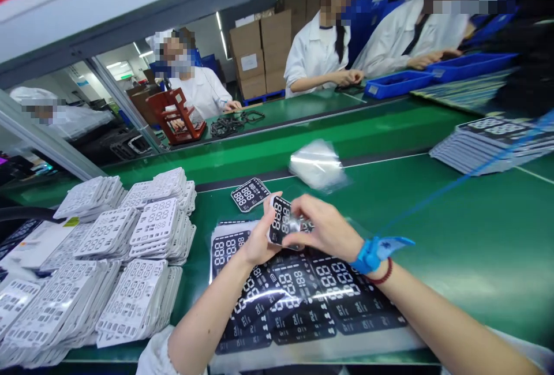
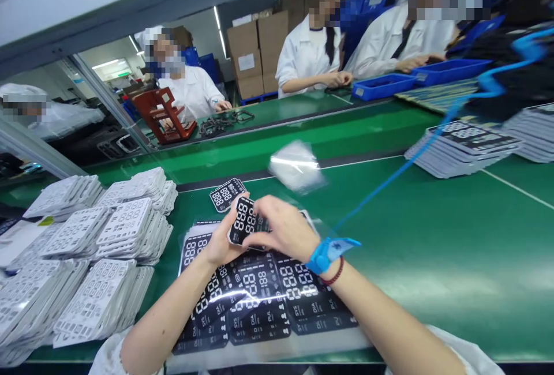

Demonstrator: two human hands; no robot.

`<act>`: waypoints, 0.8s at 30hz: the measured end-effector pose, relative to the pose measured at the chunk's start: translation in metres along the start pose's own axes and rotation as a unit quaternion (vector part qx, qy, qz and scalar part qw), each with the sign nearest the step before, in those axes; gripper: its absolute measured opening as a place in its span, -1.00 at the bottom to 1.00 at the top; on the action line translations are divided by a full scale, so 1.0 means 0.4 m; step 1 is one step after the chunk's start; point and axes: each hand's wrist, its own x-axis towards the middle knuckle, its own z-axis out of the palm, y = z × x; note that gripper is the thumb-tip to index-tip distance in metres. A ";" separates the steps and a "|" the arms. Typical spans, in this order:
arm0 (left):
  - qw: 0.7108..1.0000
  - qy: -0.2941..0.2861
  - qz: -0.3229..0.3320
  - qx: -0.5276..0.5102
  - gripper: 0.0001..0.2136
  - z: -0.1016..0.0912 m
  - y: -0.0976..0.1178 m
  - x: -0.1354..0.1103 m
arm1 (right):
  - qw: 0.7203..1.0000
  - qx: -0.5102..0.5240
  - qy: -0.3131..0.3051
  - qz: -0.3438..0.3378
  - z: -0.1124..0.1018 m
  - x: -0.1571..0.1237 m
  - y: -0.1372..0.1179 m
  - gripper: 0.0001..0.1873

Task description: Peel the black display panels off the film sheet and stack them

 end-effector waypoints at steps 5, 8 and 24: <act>0.986 0.014 0.076 0.149 -0.54 0.008 -0.021 0.007 | 0.990 0.107 -0.065 -0.072 0.001 0.002 -0.025 -0.66; 0.974 0.023 0.096 0.202 -0.58 0.007 -0.023 0.011 | 0.986 0.134 -0.072 -0.067 -0.005 0.002 -0.022 -0.72; 0.986 0.043 0.030 0.160 -0.35 0.095 -0.006 0.024 | 0.967 0.250 -0.033 0.032 -0.013 0.005 -0.001 -0.43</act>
